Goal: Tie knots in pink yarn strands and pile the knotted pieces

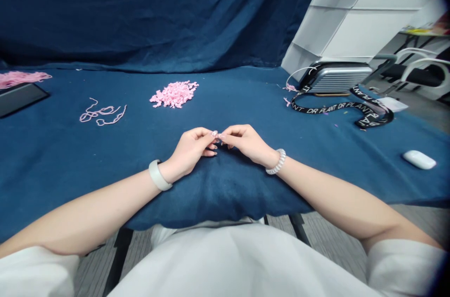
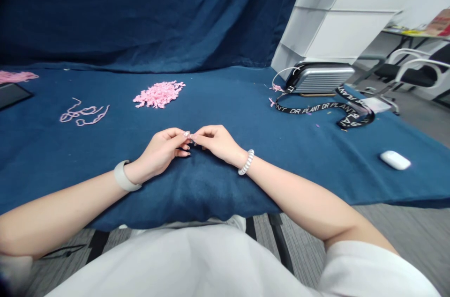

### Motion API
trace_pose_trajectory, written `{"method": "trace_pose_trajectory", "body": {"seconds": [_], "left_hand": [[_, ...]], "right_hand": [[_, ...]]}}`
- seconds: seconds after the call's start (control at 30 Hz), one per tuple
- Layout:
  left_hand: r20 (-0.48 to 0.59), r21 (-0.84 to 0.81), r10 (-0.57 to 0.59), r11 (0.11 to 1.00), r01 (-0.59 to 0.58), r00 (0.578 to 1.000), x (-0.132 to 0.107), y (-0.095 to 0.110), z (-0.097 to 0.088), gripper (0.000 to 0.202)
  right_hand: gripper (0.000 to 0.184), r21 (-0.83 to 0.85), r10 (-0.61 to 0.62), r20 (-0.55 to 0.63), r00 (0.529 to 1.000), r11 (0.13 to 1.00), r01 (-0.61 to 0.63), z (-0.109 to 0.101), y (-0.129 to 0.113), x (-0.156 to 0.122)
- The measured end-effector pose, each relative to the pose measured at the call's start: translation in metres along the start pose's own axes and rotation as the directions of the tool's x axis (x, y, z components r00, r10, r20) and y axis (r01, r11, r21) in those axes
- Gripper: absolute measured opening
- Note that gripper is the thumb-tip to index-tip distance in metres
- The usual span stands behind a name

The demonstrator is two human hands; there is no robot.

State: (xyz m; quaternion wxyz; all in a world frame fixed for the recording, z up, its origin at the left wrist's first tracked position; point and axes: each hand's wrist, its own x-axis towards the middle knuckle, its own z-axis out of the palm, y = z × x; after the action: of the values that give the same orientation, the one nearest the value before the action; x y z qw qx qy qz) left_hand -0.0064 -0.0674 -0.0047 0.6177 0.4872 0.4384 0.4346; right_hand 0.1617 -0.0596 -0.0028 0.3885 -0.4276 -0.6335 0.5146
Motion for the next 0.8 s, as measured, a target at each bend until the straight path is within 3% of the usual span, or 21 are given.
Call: {"method": "trace_pose_trajectory", "body": {"seconds": [0.2,0.43,0.63,0.8], "left_hand": [[-0.03,-0.055,0.0,0.998,-0.002,1.0,0.0011,-0.0011,-0.0004,0.023],[0.003,-0.013,0.013,1.0,-0.013,1.0,0.0012,-0.0029,-0.0007,0.024],[0.028,-0.119,-0.025,0.992,0.028,0.999,0.0016,0.0014,-0.0012,0.027],[0.017,-0.116,-0.026,0.993,0.028,1.0,0.0015,0.0008,-0.0018,0.026]], "right_hand": [[0.037,0.007,0.005,0.028,1.0,1.0,-0.005,-0.0014,0.0008,0.0012],[0.031,-0.104,-0.008,0.04,0.999,0.995,0.012,0.0003,-0.0011,0.0],[0.029,-0.097,-0.023,0.035,0.999,0.995,0.027,0.0007,0.0005,0.0008],[0.029,-0.067,-0.005,0.033,0.999,0.998,0.007,0.0006,-0.0001,0.0003]]}}
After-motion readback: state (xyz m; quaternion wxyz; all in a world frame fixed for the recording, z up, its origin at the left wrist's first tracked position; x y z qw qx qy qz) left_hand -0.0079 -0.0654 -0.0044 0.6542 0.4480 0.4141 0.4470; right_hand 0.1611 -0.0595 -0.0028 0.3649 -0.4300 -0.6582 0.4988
